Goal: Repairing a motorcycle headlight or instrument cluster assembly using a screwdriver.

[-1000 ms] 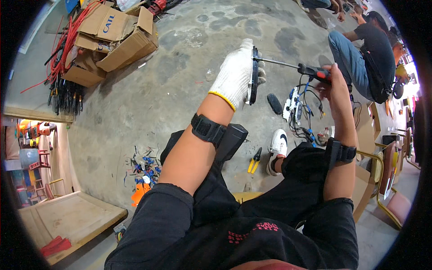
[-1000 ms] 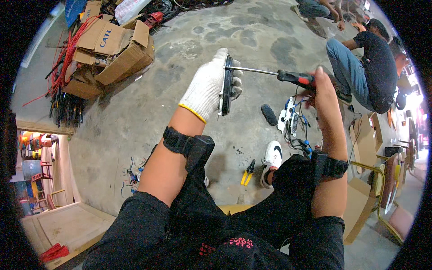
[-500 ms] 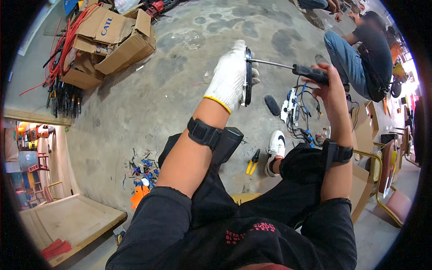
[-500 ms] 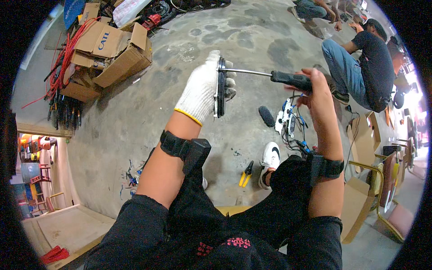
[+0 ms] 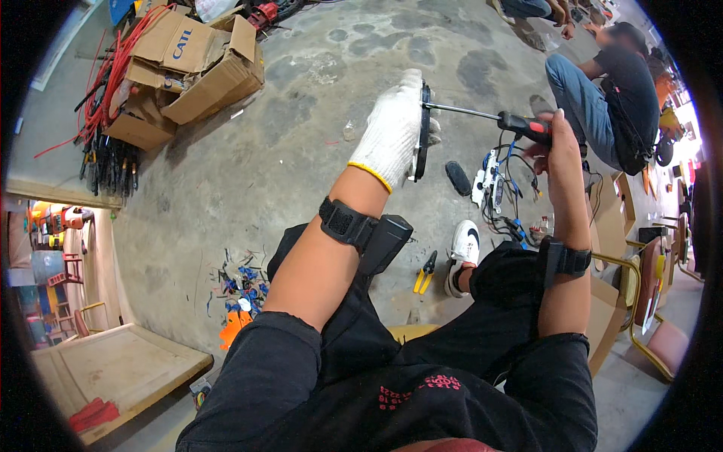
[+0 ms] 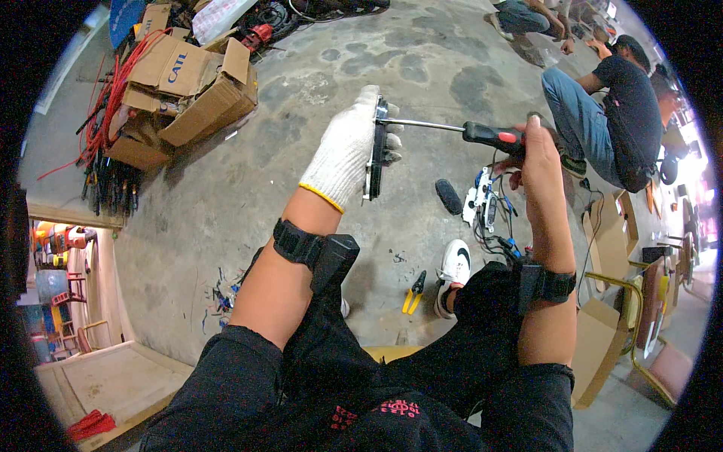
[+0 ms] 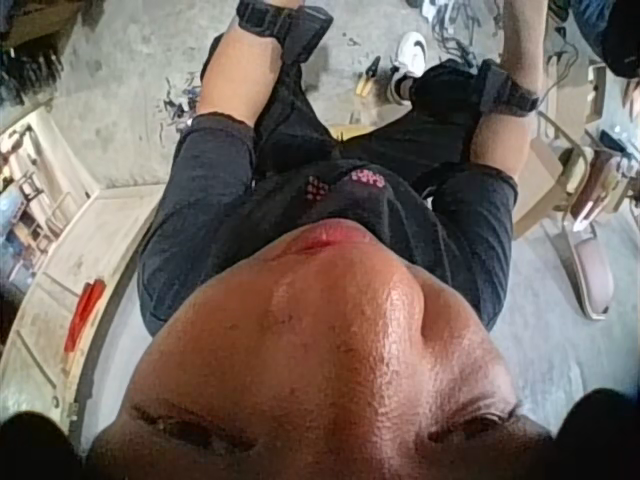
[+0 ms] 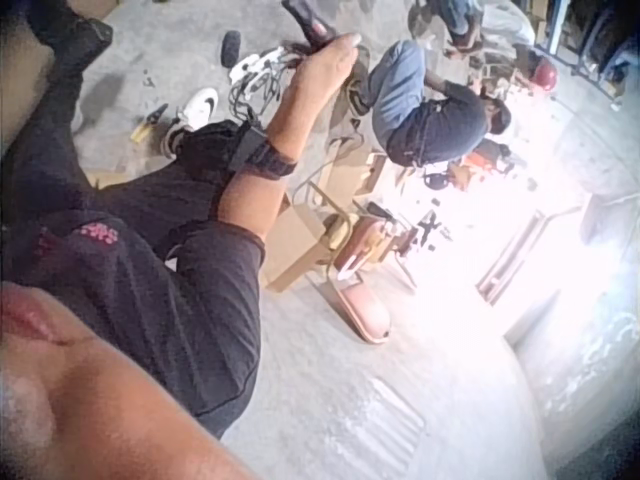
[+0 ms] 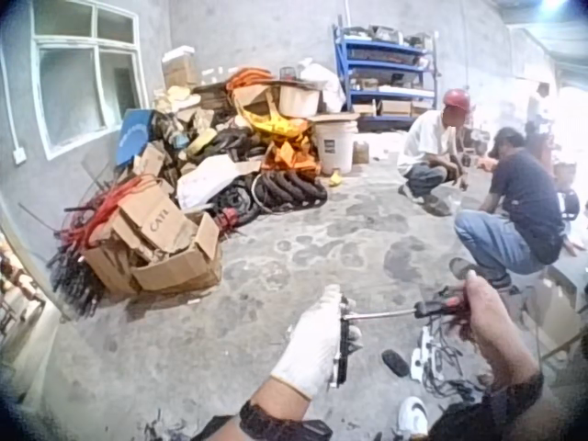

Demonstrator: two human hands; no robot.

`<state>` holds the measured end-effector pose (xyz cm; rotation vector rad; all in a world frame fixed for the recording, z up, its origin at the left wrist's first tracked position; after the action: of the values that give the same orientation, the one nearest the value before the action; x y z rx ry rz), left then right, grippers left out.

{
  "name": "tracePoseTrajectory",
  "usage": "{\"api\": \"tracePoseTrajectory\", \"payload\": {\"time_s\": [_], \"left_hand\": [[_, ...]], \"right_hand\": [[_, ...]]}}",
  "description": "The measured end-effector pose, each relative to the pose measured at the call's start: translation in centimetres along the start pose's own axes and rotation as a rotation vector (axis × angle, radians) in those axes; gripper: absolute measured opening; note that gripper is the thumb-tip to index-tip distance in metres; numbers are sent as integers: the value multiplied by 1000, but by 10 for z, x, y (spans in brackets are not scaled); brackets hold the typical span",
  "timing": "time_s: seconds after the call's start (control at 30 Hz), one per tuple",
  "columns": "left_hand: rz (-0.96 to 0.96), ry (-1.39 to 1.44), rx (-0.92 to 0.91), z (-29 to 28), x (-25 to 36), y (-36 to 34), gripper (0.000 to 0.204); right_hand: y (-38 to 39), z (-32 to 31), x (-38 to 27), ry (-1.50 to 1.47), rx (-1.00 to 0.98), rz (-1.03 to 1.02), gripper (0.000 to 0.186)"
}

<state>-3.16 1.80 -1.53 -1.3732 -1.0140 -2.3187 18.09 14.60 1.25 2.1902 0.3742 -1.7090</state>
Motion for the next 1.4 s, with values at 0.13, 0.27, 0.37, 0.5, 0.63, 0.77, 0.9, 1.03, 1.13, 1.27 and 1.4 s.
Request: {"api": "tracePoseTrajectory", "payload": {"time_s": [0.13,0.27,0.37,0.5,0.63,0.77,0.9,1.03,1.13,1.27,1.4], "left_hand": [[-72,122,-28,-2,-3,-3,50],[-100,183,-58,-4,-5,-8,49],[-87,179,-59,-5,-5,-10,50],[-92,89,-58,-4,-5,-7,49],[-92,92,-91,-4,-5,-4,47],[-132,247,-149,-5,-3,-3,46],[-127,192,-131,-5,-4,-2,46],[-99,111,-91,-5,-5,0,46],[-91,97,-80,-5,-4,1,46],[45,-72,-55,-6,1,0,45],[53,-56,38,-12,5,0,45]], "right_hand": [[5,5,-7,-357,73,-327,37],[4,-3,-6,-255,-88,-263,29],[0,-12,-1,-24,-32,-156,30],[-4,-11,2,133,70,-104,34],[-3,-5,3,145,40,-135,32],[1,-6,1,-179,-31,-518,30],[5,-7,-1,-123,-181,-672,26],[7,-13,-2,-19,-50,-543,21],[4,-14,0,124,-6,-441,24],[-8,-7,11,144,-7,-193,39],[-6,6,17,-65,-58,-305,42]]}}
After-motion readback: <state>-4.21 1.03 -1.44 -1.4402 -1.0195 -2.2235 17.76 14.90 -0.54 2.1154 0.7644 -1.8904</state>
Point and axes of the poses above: each hand's wrist, its own y-axis away from the middle knuckle, its own z-axis out of the palm, x = y × z, the point moved 2 cm from there along -y, towards the middle knuckle
